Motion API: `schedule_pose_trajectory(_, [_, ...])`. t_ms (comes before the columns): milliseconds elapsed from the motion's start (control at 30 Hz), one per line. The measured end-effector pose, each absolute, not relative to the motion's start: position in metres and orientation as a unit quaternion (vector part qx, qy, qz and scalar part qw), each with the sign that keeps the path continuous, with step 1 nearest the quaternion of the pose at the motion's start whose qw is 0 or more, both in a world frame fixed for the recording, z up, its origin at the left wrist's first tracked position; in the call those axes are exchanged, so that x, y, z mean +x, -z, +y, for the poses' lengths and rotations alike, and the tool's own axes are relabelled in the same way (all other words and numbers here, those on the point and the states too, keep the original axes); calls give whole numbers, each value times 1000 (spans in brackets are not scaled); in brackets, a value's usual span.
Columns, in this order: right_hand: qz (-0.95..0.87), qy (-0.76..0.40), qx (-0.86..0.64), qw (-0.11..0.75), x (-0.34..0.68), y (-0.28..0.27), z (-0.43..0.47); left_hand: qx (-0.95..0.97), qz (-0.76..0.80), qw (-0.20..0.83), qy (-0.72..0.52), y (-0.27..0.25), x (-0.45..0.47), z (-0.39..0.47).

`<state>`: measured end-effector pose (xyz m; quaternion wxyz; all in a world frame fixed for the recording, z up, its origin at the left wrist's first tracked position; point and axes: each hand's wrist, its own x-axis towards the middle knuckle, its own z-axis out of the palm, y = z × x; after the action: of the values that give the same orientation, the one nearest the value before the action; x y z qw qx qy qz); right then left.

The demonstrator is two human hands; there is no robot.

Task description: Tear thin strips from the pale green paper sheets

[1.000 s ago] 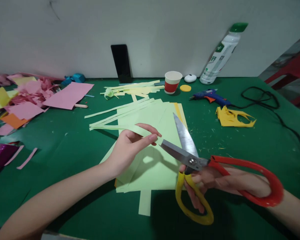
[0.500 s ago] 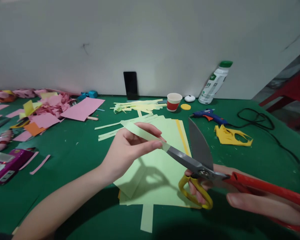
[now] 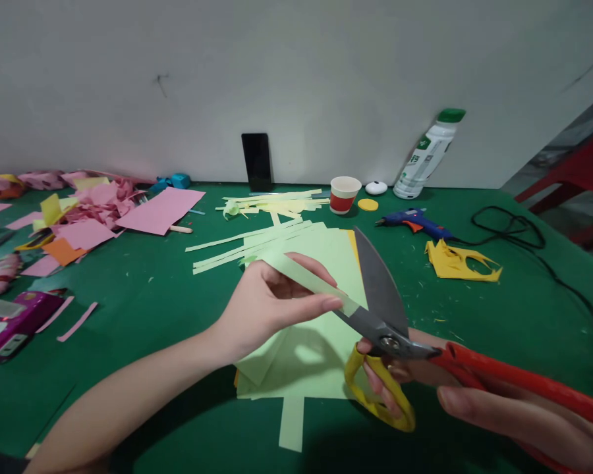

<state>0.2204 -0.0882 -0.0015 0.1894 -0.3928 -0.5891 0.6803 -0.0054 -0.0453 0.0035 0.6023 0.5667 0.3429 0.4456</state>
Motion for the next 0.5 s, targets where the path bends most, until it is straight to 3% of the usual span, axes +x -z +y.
schedule_pose_trajectory(133, [-495, -740, -412, 197, 221, 7, -94, 555, 363, 604, -442, -1, -7, -43])
schedule_pose_trajectory(500, [-574, -651, -466, 171, 234, 28, -100, 567, 390, 594, -417, -4, -7, -41])
